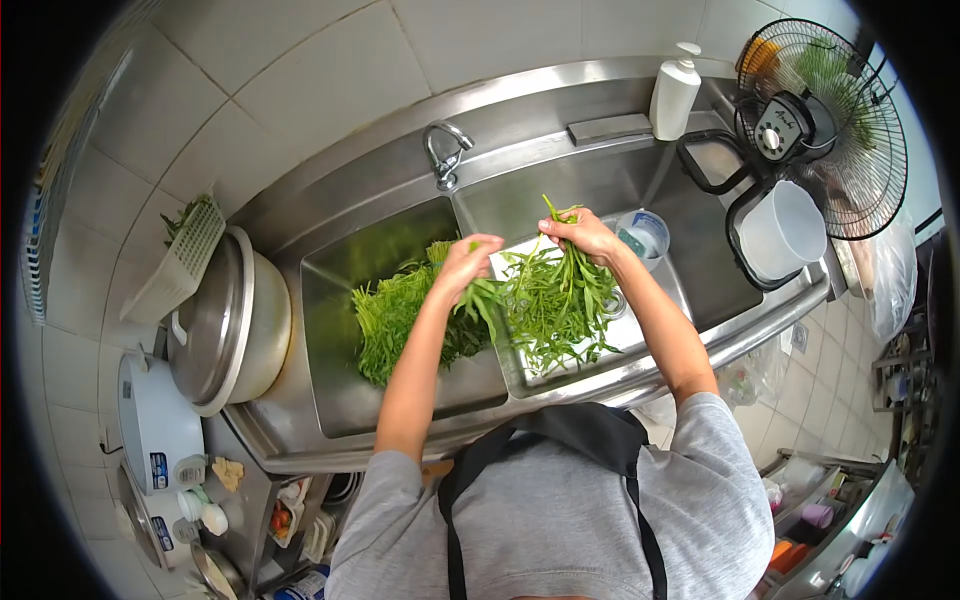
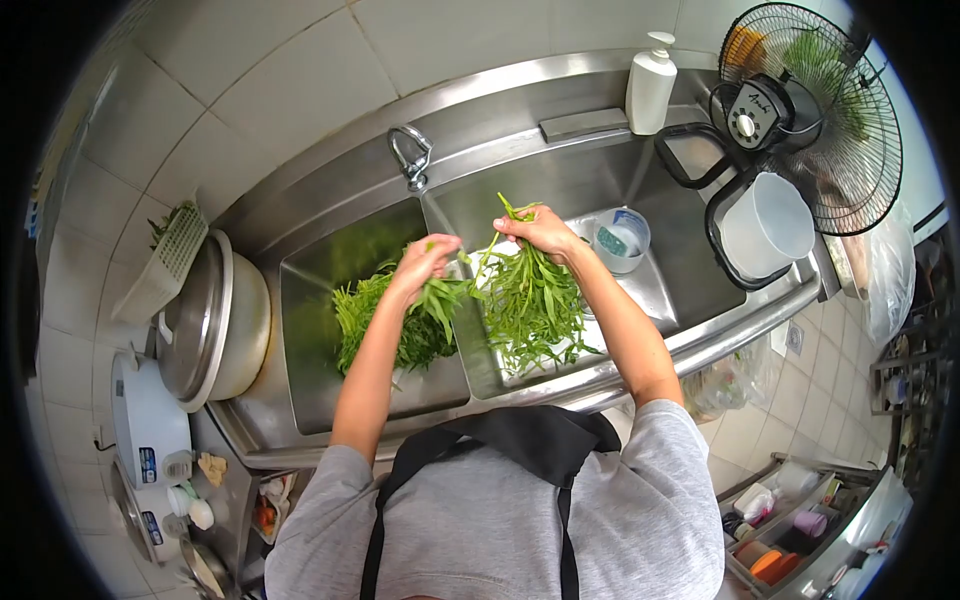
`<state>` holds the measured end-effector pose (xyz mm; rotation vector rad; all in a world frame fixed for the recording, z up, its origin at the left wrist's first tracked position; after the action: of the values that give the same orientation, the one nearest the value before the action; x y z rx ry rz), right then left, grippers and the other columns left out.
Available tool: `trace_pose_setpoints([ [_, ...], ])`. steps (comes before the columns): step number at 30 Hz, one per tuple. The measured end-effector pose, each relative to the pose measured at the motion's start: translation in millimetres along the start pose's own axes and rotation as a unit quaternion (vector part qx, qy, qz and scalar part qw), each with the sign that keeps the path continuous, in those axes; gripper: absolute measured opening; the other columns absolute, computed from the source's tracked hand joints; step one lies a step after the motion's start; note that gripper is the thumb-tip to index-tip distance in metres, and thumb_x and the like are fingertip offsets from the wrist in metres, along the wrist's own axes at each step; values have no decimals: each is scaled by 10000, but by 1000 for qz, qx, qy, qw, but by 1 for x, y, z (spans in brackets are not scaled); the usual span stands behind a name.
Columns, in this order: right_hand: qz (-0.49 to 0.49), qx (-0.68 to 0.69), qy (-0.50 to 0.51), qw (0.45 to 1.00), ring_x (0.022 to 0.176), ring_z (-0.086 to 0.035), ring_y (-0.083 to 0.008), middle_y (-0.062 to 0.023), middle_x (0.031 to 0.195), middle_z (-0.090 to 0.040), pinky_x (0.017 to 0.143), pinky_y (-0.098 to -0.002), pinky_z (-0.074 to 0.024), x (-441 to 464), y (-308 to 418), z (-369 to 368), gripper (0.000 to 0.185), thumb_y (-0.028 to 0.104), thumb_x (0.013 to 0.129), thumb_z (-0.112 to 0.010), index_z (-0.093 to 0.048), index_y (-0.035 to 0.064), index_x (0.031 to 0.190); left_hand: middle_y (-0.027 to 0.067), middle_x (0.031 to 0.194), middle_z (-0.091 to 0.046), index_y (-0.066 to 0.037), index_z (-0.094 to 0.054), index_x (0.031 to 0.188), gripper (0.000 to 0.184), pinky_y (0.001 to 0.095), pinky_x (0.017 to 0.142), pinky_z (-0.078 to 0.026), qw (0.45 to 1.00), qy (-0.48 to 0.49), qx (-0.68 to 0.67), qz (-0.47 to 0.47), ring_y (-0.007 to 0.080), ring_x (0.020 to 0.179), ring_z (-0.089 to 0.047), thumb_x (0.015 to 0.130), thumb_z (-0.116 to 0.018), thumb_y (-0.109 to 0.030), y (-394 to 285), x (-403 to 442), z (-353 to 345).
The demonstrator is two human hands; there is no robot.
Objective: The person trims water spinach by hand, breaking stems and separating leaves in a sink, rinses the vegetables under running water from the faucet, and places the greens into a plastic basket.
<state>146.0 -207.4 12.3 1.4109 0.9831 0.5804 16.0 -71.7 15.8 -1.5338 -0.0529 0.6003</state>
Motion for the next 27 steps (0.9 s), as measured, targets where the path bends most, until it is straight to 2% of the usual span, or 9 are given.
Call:
trace_pose_setpoints([
  [3,-25,3,-42,999,508,-424,-52,23,573,-512,450,-206,-326,3,-9,16,274,287,729,-704,-565,76,622,-77,548,-314,-22,-557,850,144,192,437,-259,998,3,-57,-4,19,462,-258,807,-548,-158,3,-8,32],
  [4,-34,4,-54,998,504,-424,-54,23,569,-509,447,-207,-326,4,-14,17,283,289,728,-704,-556,79,610,-31,590,-468,-6,-584,840,159,185,430,-262,999,27,-18,-4,21,476,-313,789,-560,-155,0,-13,37],
  [6,-45,-1,-79,996,471,-417,-58,20,542,-495,432,-220,-323,9,-20,20,295,288,729,-701,-542,80,594,11,685,-575,-8,-616,828,158,201,465,-339,995,48,82,-6,38,504,-406,784,-570,-153,-17,-28,29],
  [9,-45,4,-98,994,465,-417,-62,16,535,-493,430,-225,-325,10,-15,11,293,275,728,-701,-536,79,584,40,771,-629,-13,-644,838,186,238,537,-415,972,53,218,-61,73,562,-496,774,-591,-180,-28,-32,15],
  [16,-43,-15,-122,991,459,-420,-70,10,532,-498,428,-228,-330,11,-11,4,307,283,716,-708,-535,71,579,63,775,-644,-12,-645,854,229,269,703,-445,944,46,315,-85,99,711,-556,756,-604,-214,-30,-23,1],
  [18,-39,-17,-127,991,462,-430,-74,2,539,-511,428,-233,-334,12,-13,7,317,303,708,-713,-552,55,593,70,767,-642,-21,-645,847,220,275,701,-445,943,8,311,-117,108,714,-562,753,-602,-216,-46,-31,1],
  [21,-43,-234,-164,957,464,-444,-84,-11,554,-536,428,-243,-346,7,-4,19,334,334,689,-722,-592,30,646,69,746,-637,-29,-642,839,206,276,692,-442,941,-28,316,-115,113,712,-564,760,-598,-214,-50,-31,7],
  [24,-22,-180,-155,971,462,-451,-92,-19,564,-553,426,-256,-352,16,-20,31,356,353,672,-730,-623,15,700,59,703,-624,-30,-638,843,203,280,641,-437,939,-27,319,-126,109,656,-544,770,-599,-216,-41,-22,8],
  [27,-72,-26,-127,989,462,-460,-89,-14,596,-552,424,-234,-383,8,-17,25,369,361,718,-697,-623,15,822,45,646,-604,-30,-637,847,206,289,560,-419,939,10,324,-115,102,571,-502,778,-604,-220,-36,-21,-8],
])
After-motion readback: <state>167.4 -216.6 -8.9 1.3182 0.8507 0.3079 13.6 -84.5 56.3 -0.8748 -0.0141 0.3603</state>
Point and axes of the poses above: each hand's wrist, its own x-axis towards the middle knuckle, its own z-axis out of the back of the hand, y = z × x, the point moved 7 cm from there along x, towards the middle knuckle
